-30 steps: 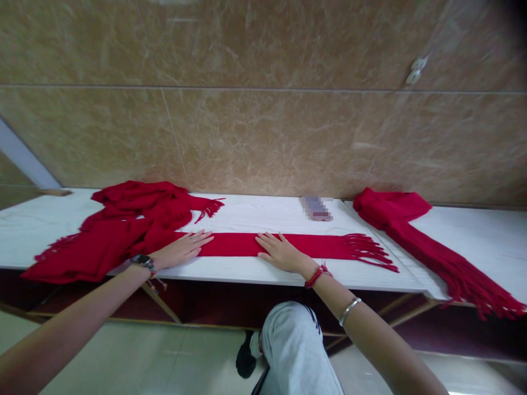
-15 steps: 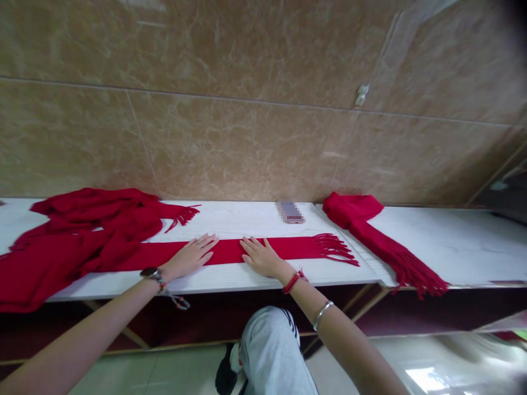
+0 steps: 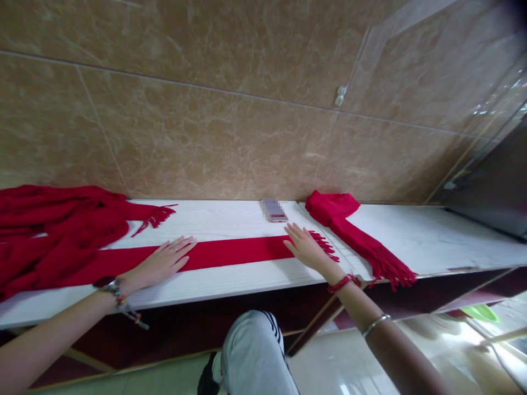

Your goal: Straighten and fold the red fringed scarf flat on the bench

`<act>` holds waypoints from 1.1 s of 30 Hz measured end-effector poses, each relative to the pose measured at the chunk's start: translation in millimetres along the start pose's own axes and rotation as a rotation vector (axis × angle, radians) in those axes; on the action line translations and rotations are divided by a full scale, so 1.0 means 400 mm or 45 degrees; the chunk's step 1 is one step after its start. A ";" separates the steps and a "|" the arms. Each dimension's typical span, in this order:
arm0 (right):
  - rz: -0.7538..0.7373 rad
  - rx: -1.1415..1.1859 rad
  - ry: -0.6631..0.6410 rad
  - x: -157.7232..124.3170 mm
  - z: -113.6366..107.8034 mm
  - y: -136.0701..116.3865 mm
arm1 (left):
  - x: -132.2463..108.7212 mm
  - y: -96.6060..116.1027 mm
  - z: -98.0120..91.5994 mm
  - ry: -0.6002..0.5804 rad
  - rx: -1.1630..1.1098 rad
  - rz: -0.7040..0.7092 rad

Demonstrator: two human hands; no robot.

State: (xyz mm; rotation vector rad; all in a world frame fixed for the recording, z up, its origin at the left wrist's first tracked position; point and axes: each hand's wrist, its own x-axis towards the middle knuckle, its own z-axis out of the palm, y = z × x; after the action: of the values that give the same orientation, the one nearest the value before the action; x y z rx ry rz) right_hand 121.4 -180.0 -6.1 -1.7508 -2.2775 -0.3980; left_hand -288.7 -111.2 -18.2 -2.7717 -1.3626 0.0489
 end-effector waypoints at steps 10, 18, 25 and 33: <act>-0.571 -0.063 -0.196 0.054 -0.093 -0.295 | 0.182 0.081 -0.154 -0.219 -0.289 0.168; -0.670 -0.122 -0.022 0.065 -0.047 -0.271 | 0.323 0.171 -0.166 -0.384 -0.447 0.248; -0.648 -0.118 0.138 0.054 -0.025 -0.265 | 0.348 0.190 -0.165 -0.468 -0.542 0.308; -0.801 -0.148 0.042 0.066 -0.040 -0.284 | 0.354 0.213 -0.152 -0.392 -0.587 0.242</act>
State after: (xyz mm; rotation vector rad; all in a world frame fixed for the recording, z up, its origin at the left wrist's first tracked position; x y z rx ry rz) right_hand 5.4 -189.6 10.5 -1.0122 -2.7869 -0.6727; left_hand -131.6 -53.0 36.5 -3.3948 -1.2991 0.2015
